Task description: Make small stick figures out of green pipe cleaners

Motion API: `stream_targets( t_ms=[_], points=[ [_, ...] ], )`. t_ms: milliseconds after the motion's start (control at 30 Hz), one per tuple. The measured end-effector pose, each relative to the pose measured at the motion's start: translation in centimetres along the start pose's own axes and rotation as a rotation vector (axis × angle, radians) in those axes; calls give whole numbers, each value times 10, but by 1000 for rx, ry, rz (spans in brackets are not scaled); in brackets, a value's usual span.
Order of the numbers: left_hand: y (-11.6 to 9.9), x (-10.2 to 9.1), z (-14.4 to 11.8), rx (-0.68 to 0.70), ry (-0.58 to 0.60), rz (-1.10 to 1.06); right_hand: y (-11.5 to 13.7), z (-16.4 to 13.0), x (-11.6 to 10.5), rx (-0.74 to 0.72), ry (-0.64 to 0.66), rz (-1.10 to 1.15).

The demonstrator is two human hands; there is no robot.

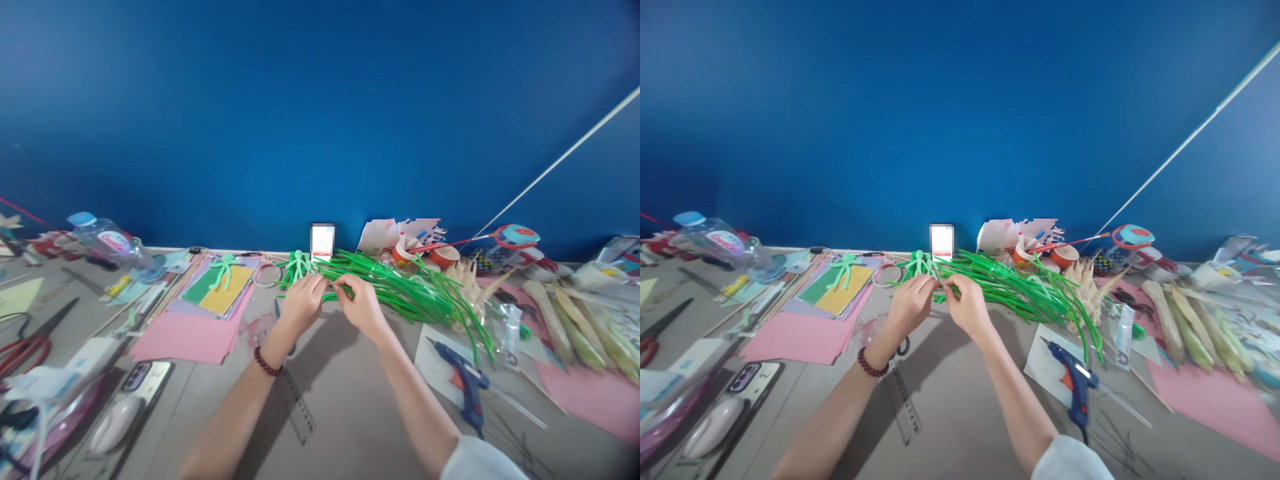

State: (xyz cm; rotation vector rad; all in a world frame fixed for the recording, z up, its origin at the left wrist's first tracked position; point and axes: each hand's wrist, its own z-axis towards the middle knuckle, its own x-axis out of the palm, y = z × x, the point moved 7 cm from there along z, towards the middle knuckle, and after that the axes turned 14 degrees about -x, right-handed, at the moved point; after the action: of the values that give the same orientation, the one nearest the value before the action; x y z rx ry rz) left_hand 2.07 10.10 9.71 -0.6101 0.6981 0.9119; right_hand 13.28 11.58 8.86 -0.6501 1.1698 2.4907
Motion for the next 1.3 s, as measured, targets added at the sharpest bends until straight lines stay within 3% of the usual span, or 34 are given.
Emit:
stream_targets(
  t_ms=[133, 333, 433, 500, 567, 733, 833, 967, 1100, 1167, 1300],
  points=[
    [6, -1, 2, -147, 54, -152, 11, 0, 2, -153, 5, -162],
    [25, 1, 4, -383, 207, -572, 27, 0, 5, -425, 94, -325],
    [35, 12, 3, -520, 378, -799, 31, 0, 2, -455, 52, -266],
    [38, 14, 2, -560, 451, -867, 27, 2, 1, -380, 8, -154],
    [38, 8, 4, -520, 410, -804, 15, 4, 1, -212, -17, 25],
    [20, -9, 6, -292, 158, -378, -25, -5, 15, 351, 14, 530],
    [6, -10, 4, -134, 77, -176, -33, -10, 18, 485, 35, 644],
    [-7, -10, 0, 54, 7, -18, -30, -11, 19, 507, 99, 732],
    [-11, -12, -1, 114, -31, 49, -29, -11, 19, 487, 102, 731],
    [-10, -11, -1, 112, -9, 62, -27, -8, 17, 406, 86, 637],
    [-5, -5, 0, 37, 72, 39, -12, 0, 8, 110, 73, 275]
  ],
)
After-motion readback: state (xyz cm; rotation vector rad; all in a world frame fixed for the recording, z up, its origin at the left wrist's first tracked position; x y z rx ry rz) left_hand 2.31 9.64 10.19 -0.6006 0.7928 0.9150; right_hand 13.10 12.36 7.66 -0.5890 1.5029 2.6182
